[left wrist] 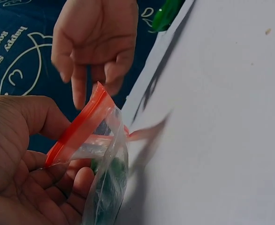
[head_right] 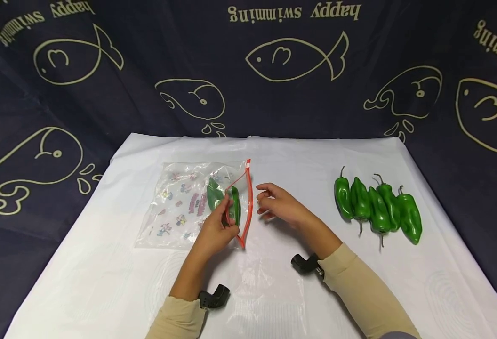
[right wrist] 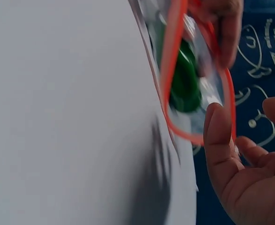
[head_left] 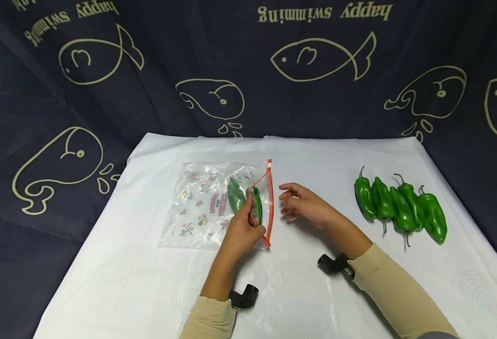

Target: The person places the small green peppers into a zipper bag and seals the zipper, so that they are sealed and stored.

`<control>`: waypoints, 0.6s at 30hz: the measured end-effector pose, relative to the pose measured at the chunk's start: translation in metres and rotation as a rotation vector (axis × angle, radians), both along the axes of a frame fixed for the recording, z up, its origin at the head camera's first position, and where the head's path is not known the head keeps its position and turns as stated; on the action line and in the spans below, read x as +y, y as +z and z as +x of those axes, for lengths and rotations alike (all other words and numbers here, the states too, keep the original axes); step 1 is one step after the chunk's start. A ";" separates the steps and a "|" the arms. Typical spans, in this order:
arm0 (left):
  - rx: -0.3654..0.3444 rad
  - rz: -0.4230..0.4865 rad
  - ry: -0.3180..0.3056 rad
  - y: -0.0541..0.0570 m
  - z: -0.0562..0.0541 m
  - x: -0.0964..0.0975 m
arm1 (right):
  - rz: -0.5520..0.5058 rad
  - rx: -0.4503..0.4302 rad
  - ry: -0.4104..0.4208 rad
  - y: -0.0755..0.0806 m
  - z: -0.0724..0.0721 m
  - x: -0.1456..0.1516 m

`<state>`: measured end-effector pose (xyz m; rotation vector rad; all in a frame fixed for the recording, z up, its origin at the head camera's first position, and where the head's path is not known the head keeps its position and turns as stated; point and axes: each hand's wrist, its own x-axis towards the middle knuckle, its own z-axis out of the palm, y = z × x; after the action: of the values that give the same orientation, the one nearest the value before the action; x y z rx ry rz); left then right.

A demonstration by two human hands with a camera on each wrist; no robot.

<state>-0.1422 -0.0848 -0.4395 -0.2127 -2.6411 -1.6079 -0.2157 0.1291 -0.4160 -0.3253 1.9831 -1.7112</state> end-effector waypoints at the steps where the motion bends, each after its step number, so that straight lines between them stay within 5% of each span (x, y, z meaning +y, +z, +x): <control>1: 0.000 -0.001 0.002 0.000 0.000 0.000 | 0.016 0.017 0.000 0.001 -0.001 0.005; 18: 0.006 -0.019 -0.003 0.000 0.001 0.000 | 0.366 0.272 0.019 0.028 -0.013 0.085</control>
<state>-0.1412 -0.0847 -0.4399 -0.2218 -2.6539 -1.5811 -0.2284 0.2136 -0.3883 -0.4615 2.4281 -1.3091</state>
